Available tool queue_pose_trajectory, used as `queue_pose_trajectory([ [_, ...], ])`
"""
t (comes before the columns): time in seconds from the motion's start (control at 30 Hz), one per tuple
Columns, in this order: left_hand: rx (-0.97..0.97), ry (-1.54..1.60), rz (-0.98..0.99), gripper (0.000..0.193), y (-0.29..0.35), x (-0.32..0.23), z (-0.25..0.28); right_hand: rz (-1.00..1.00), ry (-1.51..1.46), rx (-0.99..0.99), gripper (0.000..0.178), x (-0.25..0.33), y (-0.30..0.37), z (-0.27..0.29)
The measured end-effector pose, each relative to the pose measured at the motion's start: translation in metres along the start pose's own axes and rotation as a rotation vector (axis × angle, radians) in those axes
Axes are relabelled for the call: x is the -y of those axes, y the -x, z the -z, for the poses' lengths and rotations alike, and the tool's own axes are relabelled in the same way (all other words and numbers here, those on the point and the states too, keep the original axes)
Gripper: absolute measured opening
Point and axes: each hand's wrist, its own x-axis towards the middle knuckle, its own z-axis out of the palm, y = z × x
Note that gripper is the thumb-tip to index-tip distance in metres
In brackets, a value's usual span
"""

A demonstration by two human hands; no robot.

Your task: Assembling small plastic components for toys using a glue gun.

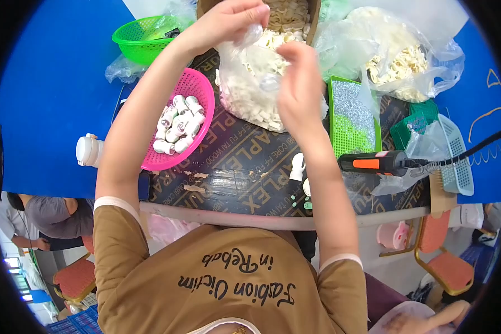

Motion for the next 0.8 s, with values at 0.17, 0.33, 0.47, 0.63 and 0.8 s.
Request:
queue_pose_trajectory([
  [0.17, 0.345, -0.973, 0.063, 0.021, 0.029, 0.012, -0.015, -0.315, 0.632, 0.854, 0.025, -0.039, 0.001, -0.016],
  [0.33, 0.453, -1.403, 0.410, 0.021, 0.049, 0.050, -0.021, -0.451, 0.994, 0.703, 0.035, -0.018, 0.000, 0.004],
  [0.47, 0.319, -1.321, 0.341, 0.036, 0.031, 0.072, -0.004, -0.454, 0.928, 0.530, 0.054, -0.048, 0.006, 0.017],
  [0.63, 0.659, -0.491, 0.309, 0.043, 0.013, 0.084, 0.014, -0.435, 0.659, 0.427, 0.032, -0.079, 0.012, 0.033],
  [0.8, -0.086, -0.128, 0.505, 0.020, 0.013, 0.094, 0.053, -0.221, 0.383, 0.214, 0.012, -0.038, 0.030, 0.028],
])
